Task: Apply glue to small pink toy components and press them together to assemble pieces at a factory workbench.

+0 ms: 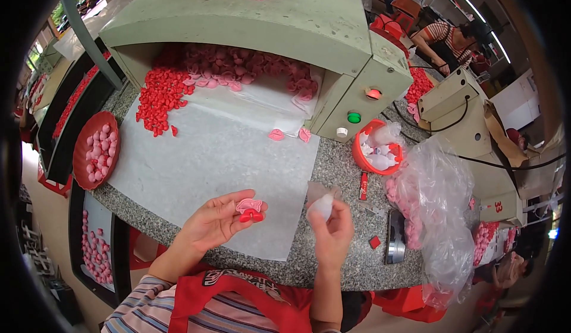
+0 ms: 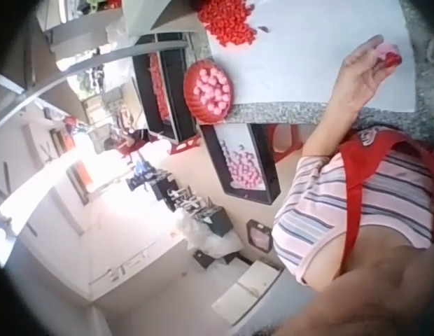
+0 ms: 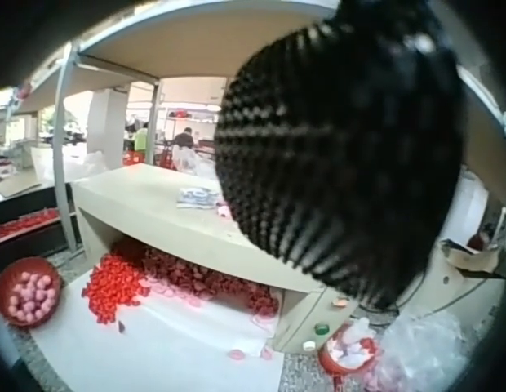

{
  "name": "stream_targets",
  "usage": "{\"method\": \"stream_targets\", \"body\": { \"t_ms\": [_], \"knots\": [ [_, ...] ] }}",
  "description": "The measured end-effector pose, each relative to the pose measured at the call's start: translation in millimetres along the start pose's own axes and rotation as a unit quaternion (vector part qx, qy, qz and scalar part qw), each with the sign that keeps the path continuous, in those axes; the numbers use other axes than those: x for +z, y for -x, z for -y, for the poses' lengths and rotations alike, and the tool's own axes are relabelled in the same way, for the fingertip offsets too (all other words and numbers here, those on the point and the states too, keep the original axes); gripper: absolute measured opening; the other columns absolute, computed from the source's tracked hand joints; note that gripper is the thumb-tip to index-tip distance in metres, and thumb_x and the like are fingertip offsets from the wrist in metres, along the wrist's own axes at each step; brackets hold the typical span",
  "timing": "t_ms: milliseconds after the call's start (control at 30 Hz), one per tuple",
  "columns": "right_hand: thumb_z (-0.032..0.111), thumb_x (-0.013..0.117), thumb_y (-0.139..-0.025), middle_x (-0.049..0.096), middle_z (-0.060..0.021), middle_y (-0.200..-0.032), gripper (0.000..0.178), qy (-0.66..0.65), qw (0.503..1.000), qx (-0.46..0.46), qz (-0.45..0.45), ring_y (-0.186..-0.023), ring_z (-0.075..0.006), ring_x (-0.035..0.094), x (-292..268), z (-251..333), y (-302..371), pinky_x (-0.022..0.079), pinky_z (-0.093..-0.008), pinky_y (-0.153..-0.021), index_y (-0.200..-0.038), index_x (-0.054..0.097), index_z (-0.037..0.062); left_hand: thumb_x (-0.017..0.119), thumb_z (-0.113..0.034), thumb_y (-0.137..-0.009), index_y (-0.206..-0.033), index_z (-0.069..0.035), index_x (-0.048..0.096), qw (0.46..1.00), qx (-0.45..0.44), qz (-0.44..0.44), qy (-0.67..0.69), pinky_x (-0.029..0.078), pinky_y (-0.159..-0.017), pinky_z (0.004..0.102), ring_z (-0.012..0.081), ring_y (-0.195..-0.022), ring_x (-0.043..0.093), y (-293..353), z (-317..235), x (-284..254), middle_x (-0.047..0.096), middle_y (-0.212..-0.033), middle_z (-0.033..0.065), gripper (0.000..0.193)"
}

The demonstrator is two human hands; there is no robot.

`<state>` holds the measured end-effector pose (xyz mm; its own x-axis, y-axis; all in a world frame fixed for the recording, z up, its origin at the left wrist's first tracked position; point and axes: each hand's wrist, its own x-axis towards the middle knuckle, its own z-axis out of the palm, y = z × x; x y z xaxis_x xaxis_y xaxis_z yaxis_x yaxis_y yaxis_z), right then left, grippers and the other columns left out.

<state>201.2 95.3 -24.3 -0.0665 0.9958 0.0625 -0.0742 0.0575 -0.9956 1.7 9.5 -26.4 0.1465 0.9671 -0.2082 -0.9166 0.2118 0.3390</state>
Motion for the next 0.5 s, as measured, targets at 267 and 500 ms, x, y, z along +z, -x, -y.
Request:
{"method": "stream_targets", "body": {
  "t_ms": [267,500],
  "knots": [
    [0.005,0.068,-0.069,0.057,-0.0091,-0.08,0.039,0.072,0.984,-0.15,0.061,-0.064,-0.0113,0.054,23.4,32.1,45.6,0.042,-0.0211,-0.056,-0.103,0.051,-0.0028,0.055,-0.014,-0.085,-0.126,0.002,0.035,0.999,0.0,-0.002,0.051,0.045,-0.092,0.0331,0.0296,-0.108,0.051,1.3,4.0,1.1,0.045,-0.121,0.0225,0.048],
    [0.006,0.07,-0.065,0.052,-0.0077,-0.057,0.037,0.121,0.92,-0.353,0.121,-0.042,-0.0117,0.044,25.7,45.6,46.1,0.032,-0.0233,-0.038,-0.096,0.054,-0.0017,0.058,-0.021,-0.083,-0.126,-0.004,0.039,0.999,0.016,0.014,0.045,0.046,-0.088,0.0372,0.0269,-0.104,0.053,5.6,9.2,-4.8,0.05,-0.118,0.0173,0.05]
  ]
}}
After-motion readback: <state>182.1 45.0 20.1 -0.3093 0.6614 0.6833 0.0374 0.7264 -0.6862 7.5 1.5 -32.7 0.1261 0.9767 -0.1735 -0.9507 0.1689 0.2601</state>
